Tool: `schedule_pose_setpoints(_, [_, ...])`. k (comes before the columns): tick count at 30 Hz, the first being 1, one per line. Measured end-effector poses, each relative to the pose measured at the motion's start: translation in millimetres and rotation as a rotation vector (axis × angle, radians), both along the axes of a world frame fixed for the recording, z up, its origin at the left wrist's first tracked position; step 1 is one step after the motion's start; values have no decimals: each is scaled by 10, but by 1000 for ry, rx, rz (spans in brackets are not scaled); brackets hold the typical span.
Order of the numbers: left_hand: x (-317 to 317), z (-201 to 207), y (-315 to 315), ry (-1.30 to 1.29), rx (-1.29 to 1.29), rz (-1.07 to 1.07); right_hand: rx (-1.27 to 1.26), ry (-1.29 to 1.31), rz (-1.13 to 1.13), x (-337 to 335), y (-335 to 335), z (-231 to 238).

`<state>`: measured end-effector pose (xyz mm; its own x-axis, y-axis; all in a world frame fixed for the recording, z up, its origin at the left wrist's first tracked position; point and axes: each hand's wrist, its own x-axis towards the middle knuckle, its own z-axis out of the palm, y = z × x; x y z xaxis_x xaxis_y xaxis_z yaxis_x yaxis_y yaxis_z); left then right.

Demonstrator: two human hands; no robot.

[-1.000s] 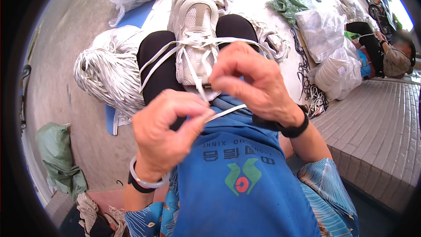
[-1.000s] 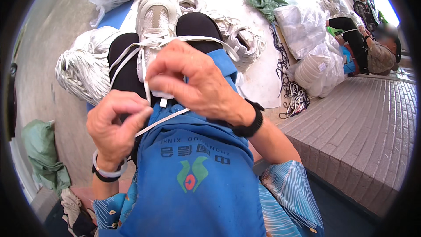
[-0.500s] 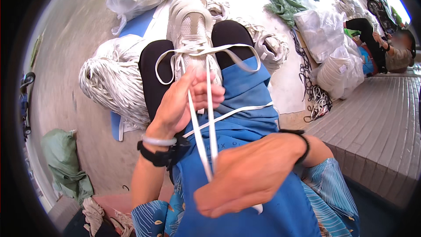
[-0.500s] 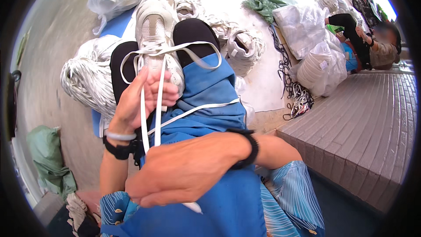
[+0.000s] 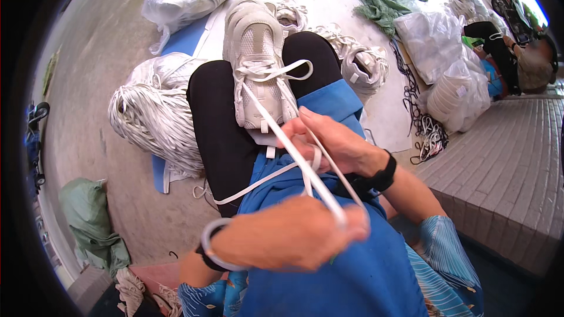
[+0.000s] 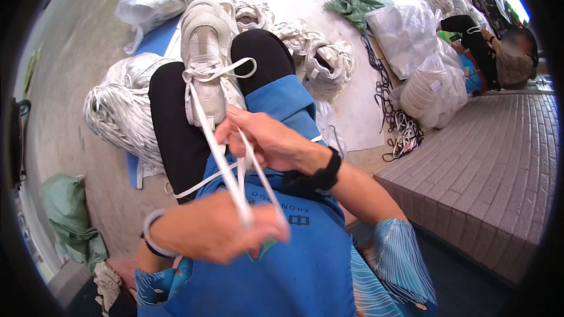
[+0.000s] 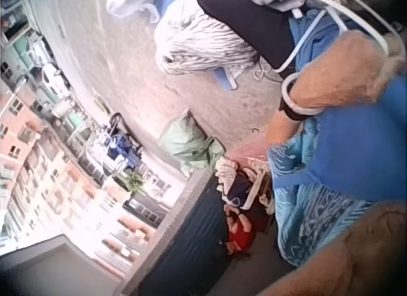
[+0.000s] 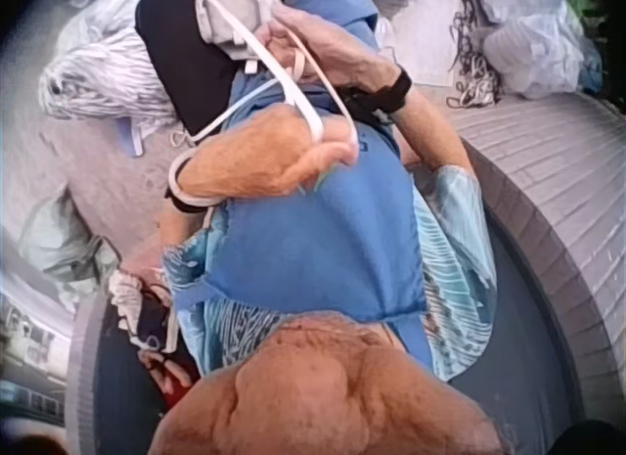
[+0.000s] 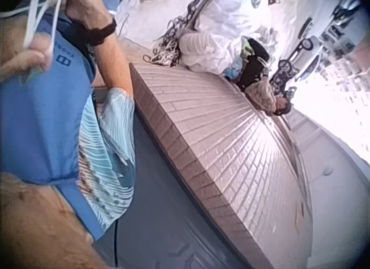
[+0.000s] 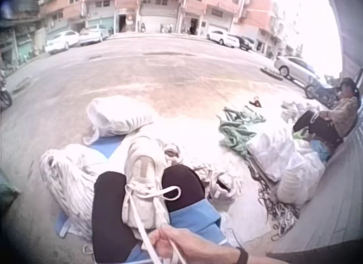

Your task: Lacing a white sneaker.

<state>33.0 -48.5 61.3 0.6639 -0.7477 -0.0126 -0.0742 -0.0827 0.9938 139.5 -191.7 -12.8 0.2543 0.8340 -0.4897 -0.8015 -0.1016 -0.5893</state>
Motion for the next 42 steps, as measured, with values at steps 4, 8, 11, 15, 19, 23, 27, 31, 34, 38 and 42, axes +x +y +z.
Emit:
schedule_pose_setpoints(4, [102, 59, -402, -150, 27, -123, 213, 62, -20, -62, 185, 81])
schedule_pose_setpoints(8, [108, 32, -190, 197, 79, -173, -69, -442, 156, 83, -105, 327])
schedule_pose_setpoints(11, [67, -81, 308, 366, 82, -36, -51, -408, 341, 133, -373, 455])
schedule_pose_setpoints(15, [163, -507, 639, 517, -95, 664, 87, -537, 475, -20, -247, 358])
schedule_pose_setpoints(19, [386, -804, 588, 807, -501, 828, 482, -1176, 458, -357, 221, 125])
schedule_pose_setpoints(23, [494, -838, 473, 871, -622, 870, 304, -1266, 528, -481, 351, 92])
schedule_pose_setpoints(27, [302, -732, 541, 654, -206, 937, 53, -1177, 534, -257, 110, 250])
schedule_pose_setpoints(31, [195, -717, 571, 427, 83, 974, -182, -1270, 214, 87, -15, 266])
schedule_pose_setpoints(34, [193, -742, 514, 168, 179, 1128, -323, -1356, 14, 174, 12, 190])
schedule_pose_setpoints(38, [106, -705, 488, -80, 352, 1138, -333, -1522, -128, 157, 103, 62])
schedule_pose_setpoints(42, [115, -707, 392, -217, 579, 894, -329, -1600, -158, 156, 135, -7])
